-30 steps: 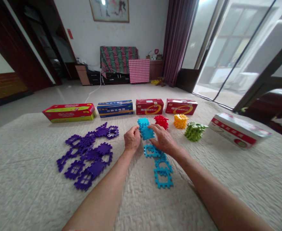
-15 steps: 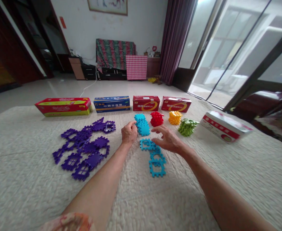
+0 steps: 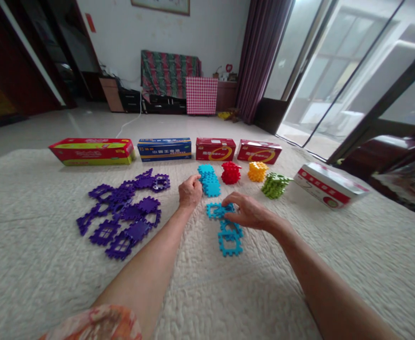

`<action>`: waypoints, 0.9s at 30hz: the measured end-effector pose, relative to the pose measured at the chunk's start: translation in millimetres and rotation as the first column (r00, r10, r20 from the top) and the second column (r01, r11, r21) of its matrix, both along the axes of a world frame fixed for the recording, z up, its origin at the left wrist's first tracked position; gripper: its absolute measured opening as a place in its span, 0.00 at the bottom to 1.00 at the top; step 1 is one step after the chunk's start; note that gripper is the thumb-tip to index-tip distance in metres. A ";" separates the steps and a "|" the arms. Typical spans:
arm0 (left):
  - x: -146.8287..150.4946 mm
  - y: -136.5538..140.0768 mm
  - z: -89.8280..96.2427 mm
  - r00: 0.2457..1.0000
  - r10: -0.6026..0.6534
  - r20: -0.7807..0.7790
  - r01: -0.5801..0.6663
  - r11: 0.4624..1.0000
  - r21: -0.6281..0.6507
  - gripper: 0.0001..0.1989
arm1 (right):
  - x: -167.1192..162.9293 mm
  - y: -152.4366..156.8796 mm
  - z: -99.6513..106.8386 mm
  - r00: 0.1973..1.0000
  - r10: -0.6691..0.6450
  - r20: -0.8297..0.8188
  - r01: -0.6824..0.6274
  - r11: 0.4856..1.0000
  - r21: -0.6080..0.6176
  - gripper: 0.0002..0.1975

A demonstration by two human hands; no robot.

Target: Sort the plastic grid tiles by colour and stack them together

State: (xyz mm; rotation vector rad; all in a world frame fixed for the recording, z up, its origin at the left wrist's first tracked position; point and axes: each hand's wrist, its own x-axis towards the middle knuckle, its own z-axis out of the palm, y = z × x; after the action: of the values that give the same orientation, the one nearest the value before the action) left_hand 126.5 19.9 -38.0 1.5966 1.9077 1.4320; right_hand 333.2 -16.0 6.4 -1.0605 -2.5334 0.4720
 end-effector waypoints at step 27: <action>0.1 -0.4 -1.4 1.000 -0.012 0.021 0.012 1.000 0.000 0.18 | -15.2 -6.1 -1.4 0.995 0.075 -0.060 -0.070 0.994 0.086 0.17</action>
State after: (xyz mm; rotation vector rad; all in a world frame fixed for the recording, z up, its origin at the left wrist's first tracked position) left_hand 126.7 19.5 -39.4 1.5846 1.8836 1.4382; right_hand 318.0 -22.1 5.0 -0.9116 -2.5192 0.4089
